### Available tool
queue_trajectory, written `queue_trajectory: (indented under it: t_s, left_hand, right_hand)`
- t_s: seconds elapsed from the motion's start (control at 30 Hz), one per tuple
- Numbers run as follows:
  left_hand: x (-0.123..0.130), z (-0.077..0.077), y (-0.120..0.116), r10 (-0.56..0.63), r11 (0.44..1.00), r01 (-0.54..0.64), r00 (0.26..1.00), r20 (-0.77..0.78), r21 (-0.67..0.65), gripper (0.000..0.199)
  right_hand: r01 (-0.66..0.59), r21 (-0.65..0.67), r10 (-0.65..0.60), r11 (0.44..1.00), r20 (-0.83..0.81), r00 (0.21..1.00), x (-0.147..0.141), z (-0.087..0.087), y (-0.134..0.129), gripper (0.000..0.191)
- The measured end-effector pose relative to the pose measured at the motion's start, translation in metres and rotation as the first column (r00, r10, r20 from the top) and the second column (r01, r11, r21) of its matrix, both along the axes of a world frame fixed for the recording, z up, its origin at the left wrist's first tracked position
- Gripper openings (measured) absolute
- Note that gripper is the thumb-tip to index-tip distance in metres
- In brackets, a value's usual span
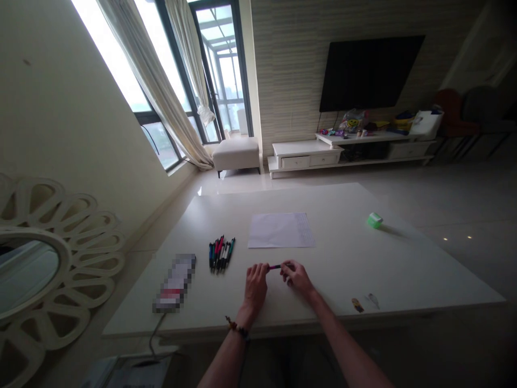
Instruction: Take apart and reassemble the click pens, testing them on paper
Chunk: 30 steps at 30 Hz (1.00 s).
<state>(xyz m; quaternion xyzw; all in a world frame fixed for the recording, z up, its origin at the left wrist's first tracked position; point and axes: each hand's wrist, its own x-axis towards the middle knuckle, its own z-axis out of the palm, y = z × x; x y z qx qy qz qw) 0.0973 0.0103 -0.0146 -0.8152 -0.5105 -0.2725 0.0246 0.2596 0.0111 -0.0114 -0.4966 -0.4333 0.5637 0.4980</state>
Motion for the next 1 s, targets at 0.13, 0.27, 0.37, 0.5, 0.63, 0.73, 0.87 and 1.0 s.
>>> queue_trajectory:
  t_s: [0.13, 0.27, 0.37, 0.5, 0.63, 0.73, 0.87, 1.0]
  left_hand:
    - [0.001, 0.0, 0.001, 0.003, 1.0, -0.003, 1.0, -0.017, -0.004, 0.014]
    - [0.001, 0.0, 0.001, 0.001, 1.0, -0.001, 1.0, -0.018, -0.006, 0.014]
    - [0.001, -0.001, 0.002, -0.001, 1.0, 0.001, 1.0, -0.024, -0.01, 0.015]
    - [0.0, -0.002, 0.002, -0.004, 1.0, 0.004, 0.999, -0.035, -0.01, 0.015]
    - [0.0, -0.001, 0.001, -0.007, 1.0, 0.006, 0.999, -0.042, -0.003, 0.014]
    - [0.0, 0.0, 0.001, -0.005, 1.0, 0.005, 0.999, -0.05, 0.007, 0.015]
    - [0.0, 0.0, 0.001, -0.001, 1.0, 0.001, 0.999, -0.052, 0.012, 0.014]
    - [0.0, 0.0, 0.001, 0.004, 1.0, -0.003, 0.998, -0.057, 0.013, 0.014]
  right_hand:
    - [-0.088, 0.004, 0.087, 0.996, 0.113, 0.99, 0.012, -0.003, 0.005, 0.044]
    - [-0.137, 0.015, 0.134, 0.99, 0.152, 0.979, 0.016, -0.003, 0.009, 0.043]
    - [-0.141, 0.042, 0.131, 0.989, 0.182, 0.975, 0.016, -0.003, 0.01, 0.042]
    - [-0.148, 0.032, 0.138, 0.989, 0.203, 0.969, 0.016, -0.004, 0.012, 0.042]
    - [-0.125, 0.027, 0.117, 0.992, 0.193, 0.974, 0.015, -0.004, 0.012, 0.042]
    - [-0.102, 0.038, 0.094, 0.994, 0.175, 0.98, 0.013, -0.004, 0.012, 0.041]
    - [-0.1, 0.043, 0.092, 0.994, 0.155, 0.984, 0.012, -0.004, 0.012, 0.041]
    - [-0.065, 0.047, 0.058, 0.997, 0.139, 0.989, 0.011, -0.007, 0.012, 0.041]
